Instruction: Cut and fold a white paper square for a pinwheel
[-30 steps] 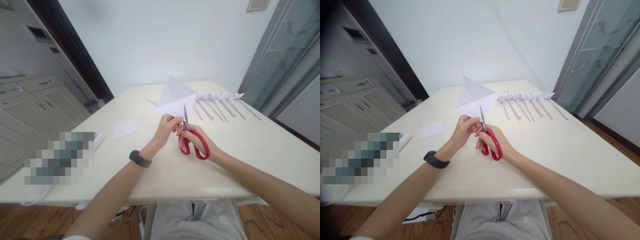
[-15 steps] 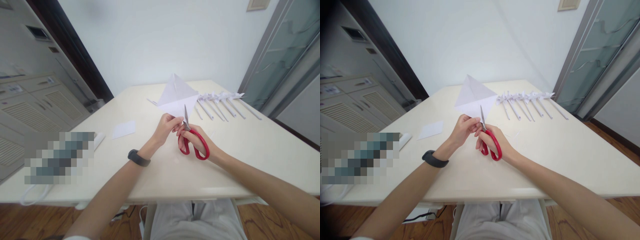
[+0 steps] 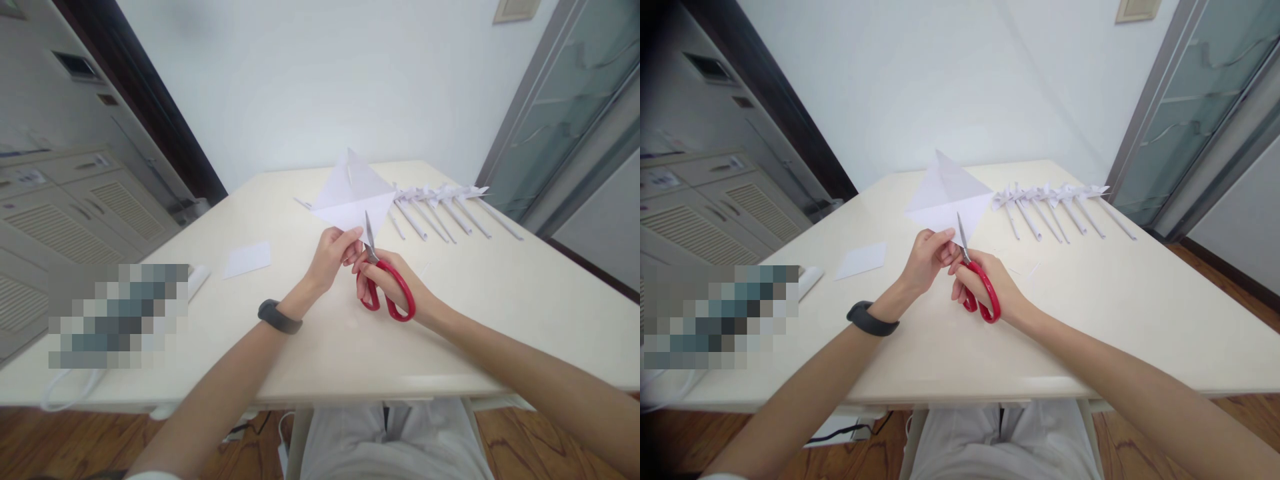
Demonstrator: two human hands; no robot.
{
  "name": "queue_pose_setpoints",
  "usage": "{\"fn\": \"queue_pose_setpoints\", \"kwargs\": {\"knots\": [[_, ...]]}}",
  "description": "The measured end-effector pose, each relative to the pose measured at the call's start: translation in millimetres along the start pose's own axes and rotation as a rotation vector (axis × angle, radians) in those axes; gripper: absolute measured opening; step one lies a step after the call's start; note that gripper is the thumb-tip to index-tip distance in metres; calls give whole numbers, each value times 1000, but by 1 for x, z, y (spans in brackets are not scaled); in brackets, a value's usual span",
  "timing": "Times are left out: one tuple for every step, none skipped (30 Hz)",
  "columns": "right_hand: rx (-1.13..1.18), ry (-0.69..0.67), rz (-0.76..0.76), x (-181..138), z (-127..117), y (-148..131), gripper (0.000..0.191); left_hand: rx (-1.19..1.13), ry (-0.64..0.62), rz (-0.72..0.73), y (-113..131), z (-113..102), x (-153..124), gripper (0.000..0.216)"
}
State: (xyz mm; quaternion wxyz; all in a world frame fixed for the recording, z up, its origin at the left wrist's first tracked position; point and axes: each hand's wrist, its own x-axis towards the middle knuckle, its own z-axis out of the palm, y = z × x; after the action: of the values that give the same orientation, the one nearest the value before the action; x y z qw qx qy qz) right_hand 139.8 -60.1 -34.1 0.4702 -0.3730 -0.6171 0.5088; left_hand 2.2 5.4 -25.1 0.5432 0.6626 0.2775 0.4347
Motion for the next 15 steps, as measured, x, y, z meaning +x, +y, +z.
{"fn": "queue_pose_setpoints", "kwargs": {"knots": [[2, -3, -1, 0, 0, 0, 12, -3, 2, -2, 0, 0, 0, 27], [6, -6, -4, 0, 0, 0, 12, -5, 1, -4, 0, 0, 0, 27], [10, -10, -6, 0, 0, 0, 12, -7, -3, -7, 0, 0, 0, 26], [15, -15, -9, -1, 0, 0, 11, -8, -7, -9, 0, 0, 0, 25], [19, -19, -13, -1, 0, 0, 11, -8, -11, -11, 0, 0, 0, 24], [22, -22, -16, -1, 0, 0, 11, -8, -14, -13, 1, -1, 0, 24], [25, -25, -20, -2, 0, -1, 12, -7, -18, -16, 1, -1, 0, 24], [27, -28, -23, -2, 0, -1, 12, -5, -21, -19, 1, -1, 1, 23], [28, -33, -27, -2, -1, -1, 12, -3, -24, -21, 1, -2, 1, 23], [29, -38, -29, -2, -1, -1, 12, -1, -26, -24, 1, -2, 1, 23], [30, -44, -32, -2, -1, -2, 12, 1, -28, -27, 1, -2, 1, 23], [30, -50, -33, -2, -1, -2, 12, 3, -30, -29, 2, -2, 1, 23], [31, -54, -33, -2, -1, -2, 12, 4, -31, -31, 2, -2, 2, 23], [32, -56, -34, -2, -1, -2, 12, 6, -32, -32, 2, -2, 2, 22], [33, -55, -34, -2, -1, -1, 12, 7, -32, -33, 2, -2, 2, 22]]}}
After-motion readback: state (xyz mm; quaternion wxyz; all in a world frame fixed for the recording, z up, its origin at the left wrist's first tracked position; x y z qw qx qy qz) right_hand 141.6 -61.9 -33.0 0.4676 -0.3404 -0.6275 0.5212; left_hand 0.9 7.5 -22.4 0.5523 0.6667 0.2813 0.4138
